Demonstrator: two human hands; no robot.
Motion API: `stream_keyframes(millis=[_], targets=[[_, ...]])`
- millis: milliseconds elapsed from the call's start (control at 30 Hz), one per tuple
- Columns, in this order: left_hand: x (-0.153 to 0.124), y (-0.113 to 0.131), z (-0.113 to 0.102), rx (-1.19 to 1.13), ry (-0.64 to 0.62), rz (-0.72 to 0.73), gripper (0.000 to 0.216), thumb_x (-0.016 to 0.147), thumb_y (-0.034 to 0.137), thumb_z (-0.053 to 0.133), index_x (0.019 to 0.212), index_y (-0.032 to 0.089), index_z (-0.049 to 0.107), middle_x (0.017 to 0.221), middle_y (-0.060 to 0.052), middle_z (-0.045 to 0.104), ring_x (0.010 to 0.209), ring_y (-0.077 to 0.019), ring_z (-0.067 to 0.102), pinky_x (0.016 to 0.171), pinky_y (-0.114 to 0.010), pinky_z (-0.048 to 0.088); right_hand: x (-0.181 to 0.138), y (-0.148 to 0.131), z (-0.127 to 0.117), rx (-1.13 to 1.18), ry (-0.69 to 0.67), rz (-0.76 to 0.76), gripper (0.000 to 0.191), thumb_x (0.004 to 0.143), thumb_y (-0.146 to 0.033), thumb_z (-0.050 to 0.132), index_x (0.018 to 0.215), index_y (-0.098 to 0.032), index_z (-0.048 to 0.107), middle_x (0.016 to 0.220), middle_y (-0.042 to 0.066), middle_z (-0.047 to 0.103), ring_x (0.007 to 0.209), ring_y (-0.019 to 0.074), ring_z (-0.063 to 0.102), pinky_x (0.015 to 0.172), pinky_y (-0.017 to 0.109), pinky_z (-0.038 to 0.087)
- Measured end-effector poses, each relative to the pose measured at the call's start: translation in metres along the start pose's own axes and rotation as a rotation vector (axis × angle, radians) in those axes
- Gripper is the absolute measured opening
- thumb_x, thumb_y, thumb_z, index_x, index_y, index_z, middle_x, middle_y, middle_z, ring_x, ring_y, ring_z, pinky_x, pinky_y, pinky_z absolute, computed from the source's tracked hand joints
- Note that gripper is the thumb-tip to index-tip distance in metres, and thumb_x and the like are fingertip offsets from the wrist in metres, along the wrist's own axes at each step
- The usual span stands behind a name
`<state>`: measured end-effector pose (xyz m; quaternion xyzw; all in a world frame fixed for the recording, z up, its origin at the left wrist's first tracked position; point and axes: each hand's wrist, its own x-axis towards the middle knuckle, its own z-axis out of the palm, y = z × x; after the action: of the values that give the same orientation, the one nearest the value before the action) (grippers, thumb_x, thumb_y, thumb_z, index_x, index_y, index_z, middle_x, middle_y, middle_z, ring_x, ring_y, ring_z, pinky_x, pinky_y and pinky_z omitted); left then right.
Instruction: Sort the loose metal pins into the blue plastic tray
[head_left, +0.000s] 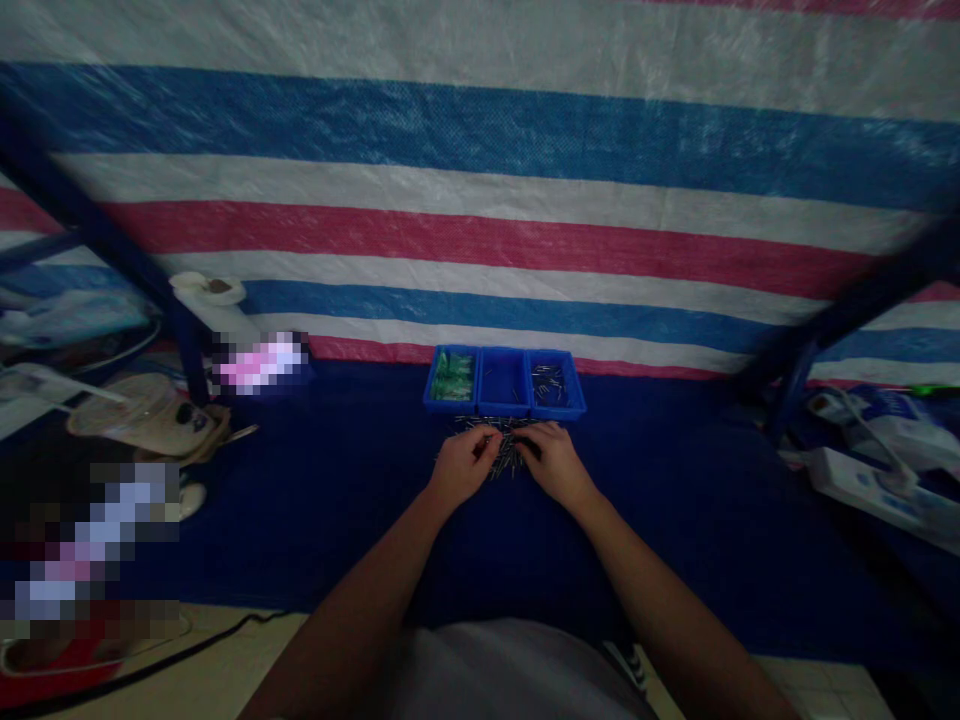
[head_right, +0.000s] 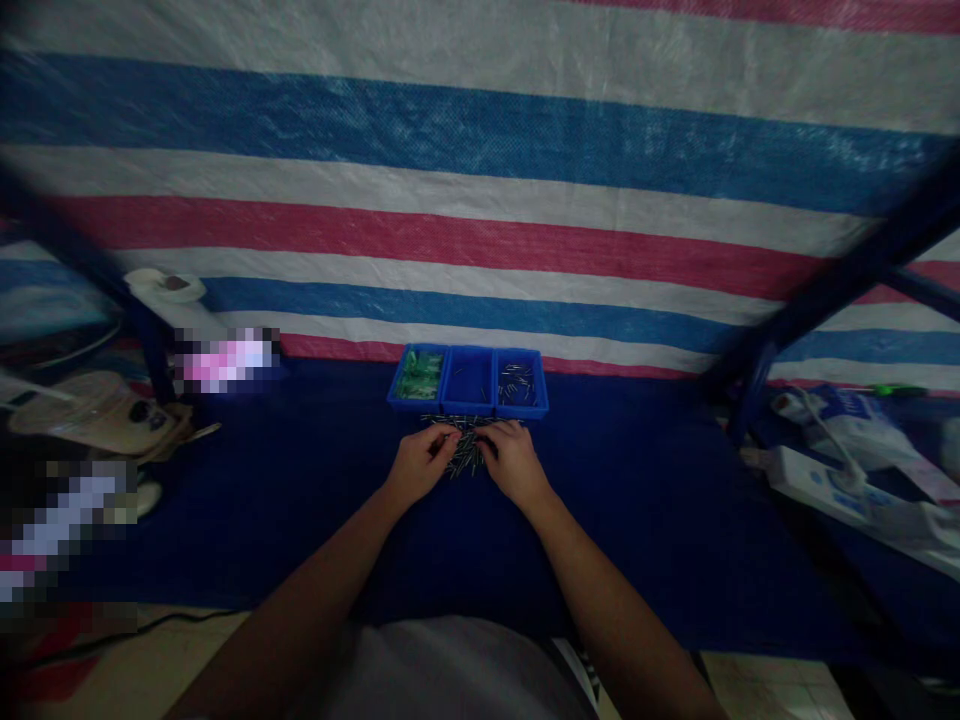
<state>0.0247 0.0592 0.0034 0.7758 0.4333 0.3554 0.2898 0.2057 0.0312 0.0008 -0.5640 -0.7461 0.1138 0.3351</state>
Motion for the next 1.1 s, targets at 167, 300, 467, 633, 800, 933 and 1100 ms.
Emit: stream_keyframes(millis=[167,300,467,633,800,933,1100], targets=[[0.000,-0.001,0.001,-0.017,-0.001,0.011,0.023,0.089,0.033,0.049,0.091,0.018,0.067,0.065,0.001,0.063,0.055,-0.0089,0.054,0.056,-0.019,0.041,0.000,-0.004,-0.001,0.176,0.093,0.057,0.020,0.082,-0.014,0.060,0.098,-0.022,0.069,0.089,0.005,0.071,0.084,0.0214,0.065,0.081,0.038,0.049],[0.000,-0.002,0.002,-0.019,-0.011,0.029,0.021,0.088,0.031,0.051,0.093,0.019,0.067,0.064,0.002,0.063,0.054,-0.0086,0.054,0.056,-0.019,0.041,0.000,-0.005,0.000,0.411,0.184,0.210,0.020,0.079,-0.024,0.064,0.099,-0.020,0.068,0.085,0.005,0.072,0.078,0.0197,0.068,0.076,0.034,0.053],[-0.001,-0.004,0.004,0.004,-0.022,0.074,0.021,0.085,0.034,0.058,0.096,0.020,0.068,0.057,0.004,0.058,0.051,-0.0082,0.051,0.057,-0.020,0.040,0.001,-0.006,0.004,0.714,0.262,0.357,0.025,0.070,-0.032,0.074,0.091,-0.019,0.068,0.078,0.005,0.073,0.074,0.0198,0.069,0.073,0.033,0.055],[-0.002,-0.003,0.003,0.004,-0.049,0.120,0.020,0.083,0.037,0.061,0.092,0.021,0.068,0.059,0.004,0.058,0.054,-0.0084,0.051,0.057,-0.020,0.039,0.001,-0.013,0.010,0.960,0.197,0.393,0.029,0.064,-0.031,0.079,0.088,-0.021,0.067,0.076,0.002,0.073,0.071,0.0184,0.070,0.071,0.032,0.056],[-0.002,-0.004,0.003,0.012,-0.034,0.099,0.021,0.083,0.039,0.061,0.082,0.019,0.066,0.057,0.005,0.056,0.053,-0.0082,0.050,0.056,-0.020,0.039,0.000,-0.019,0.011,0.993,0.178,0.376,0.032,0.063,-0.029,0.079,0.090,-0.021,0.066,0.076,0.001,0.073,0.071,0.0175,0.069,0.071,0.031,0.056],[-0.003,-0.003,0.004,0.008,-0.032,0.100,0.021,0.084,0.038,0.059,0.081,0.019,0.066,0.059,0.004,0.059,0.053,-0.0086,0.052,0.056,-0.020,0.040,0.000,-0.018,0.009,0.980,0.169,0.365,0.034,0.062,-0.029,0.081,0.092,-0.022,0.066,0.075,0.001,0.072,0.068,0.0160,0.068,0.068,0.029,0.055],[-0.002,0.001,0.003,-0.047,0.027,0.134,0.018,0.086,0.034,0.058,0.085,0.019,0.067,0.069,0.000,0.065,0.057,-0.0097,0.056,0.058,-0.021,0.044,-0.001,-0.017,0.010,0.849,0.169,0.318,0.027,0.073,-0.038,0.072,0.093,-0.021,0.068,0.074,0.003,0.071,0.066,0.0162,0.066,0.063,0.028,0.053]])
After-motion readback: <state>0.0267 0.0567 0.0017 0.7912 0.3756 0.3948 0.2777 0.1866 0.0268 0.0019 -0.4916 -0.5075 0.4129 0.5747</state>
